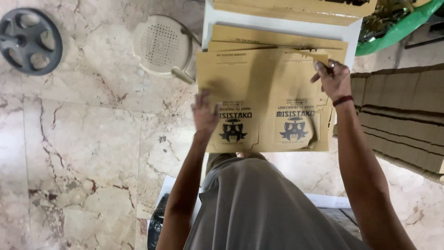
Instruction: Manually punching out waste material from pre-cut cardboard sheets and stacking the finished products.
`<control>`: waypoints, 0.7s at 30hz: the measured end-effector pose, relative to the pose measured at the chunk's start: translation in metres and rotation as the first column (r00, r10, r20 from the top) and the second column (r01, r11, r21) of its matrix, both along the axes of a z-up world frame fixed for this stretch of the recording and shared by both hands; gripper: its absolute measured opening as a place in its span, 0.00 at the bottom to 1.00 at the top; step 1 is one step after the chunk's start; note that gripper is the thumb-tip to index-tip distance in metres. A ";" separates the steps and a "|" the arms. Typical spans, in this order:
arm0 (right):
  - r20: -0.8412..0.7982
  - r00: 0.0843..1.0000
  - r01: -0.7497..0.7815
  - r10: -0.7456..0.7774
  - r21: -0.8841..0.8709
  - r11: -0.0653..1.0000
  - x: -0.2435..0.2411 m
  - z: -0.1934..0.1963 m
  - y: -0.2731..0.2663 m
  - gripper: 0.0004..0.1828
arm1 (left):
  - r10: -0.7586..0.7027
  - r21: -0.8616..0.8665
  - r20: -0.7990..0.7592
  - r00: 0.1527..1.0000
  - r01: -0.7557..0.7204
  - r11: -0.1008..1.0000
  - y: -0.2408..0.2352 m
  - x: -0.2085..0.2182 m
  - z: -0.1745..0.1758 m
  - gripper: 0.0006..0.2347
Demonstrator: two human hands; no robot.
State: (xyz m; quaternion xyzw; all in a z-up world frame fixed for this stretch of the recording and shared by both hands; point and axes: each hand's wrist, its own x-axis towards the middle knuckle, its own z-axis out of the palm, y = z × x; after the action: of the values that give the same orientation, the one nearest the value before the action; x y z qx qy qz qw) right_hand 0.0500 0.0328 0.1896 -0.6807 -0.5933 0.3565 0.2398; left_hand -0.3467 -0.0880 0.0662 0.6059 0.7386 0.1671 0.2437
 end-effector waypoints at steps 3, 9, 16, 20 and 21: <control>-0.026 0.995 -0.093 0.096 0.089 0.992 -0.017 0.017 -0.010 0.12 | -0.230 0.045 -0.062 0.971 0.233 0.971 0.082 0.051 -0.007 0.28; 0.184 0.962 -0.243 0.203 0.226 0.944 -0.056 0.053 -0.028 0.07 | -0.358 0.193 -0.225 0.906 0.402 0.895 0.198 0.140 -0.032 0.36; 0.030 0.997 -0.082 0.078 0.193 0.978 -0.026 0.021 -0.042 0.12 | -0.535 0.189 -0.022 0.845 0.529 0.827 0.228 0.155 -0.027 0.06; 0.090 0.994 -0.077 0.068 0.093 0.993 -0.029 0.030 -0.025 0.13 | -0.492 0.171 0.230 0.839 0.463 0.870 0.232 0.151 -0.031 0.05; 0.102 0.988 -0.123 0.120 0.029 0.992 -0.029 0.036 -0.020 0.18 | -0.451 0.162 0.284 0.846 0.421 0.892 0.230 0.153 -0.035 0.06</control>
State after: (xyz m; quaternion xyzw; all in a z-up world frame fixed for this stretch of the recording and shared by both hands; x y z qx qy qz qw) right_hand 0.0213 0.0125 0.2252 -0.6560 -0.6511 0.3254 0.1995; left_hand -0.1934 0.1415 0.0312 0.7341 0.5246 0.2359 0.3607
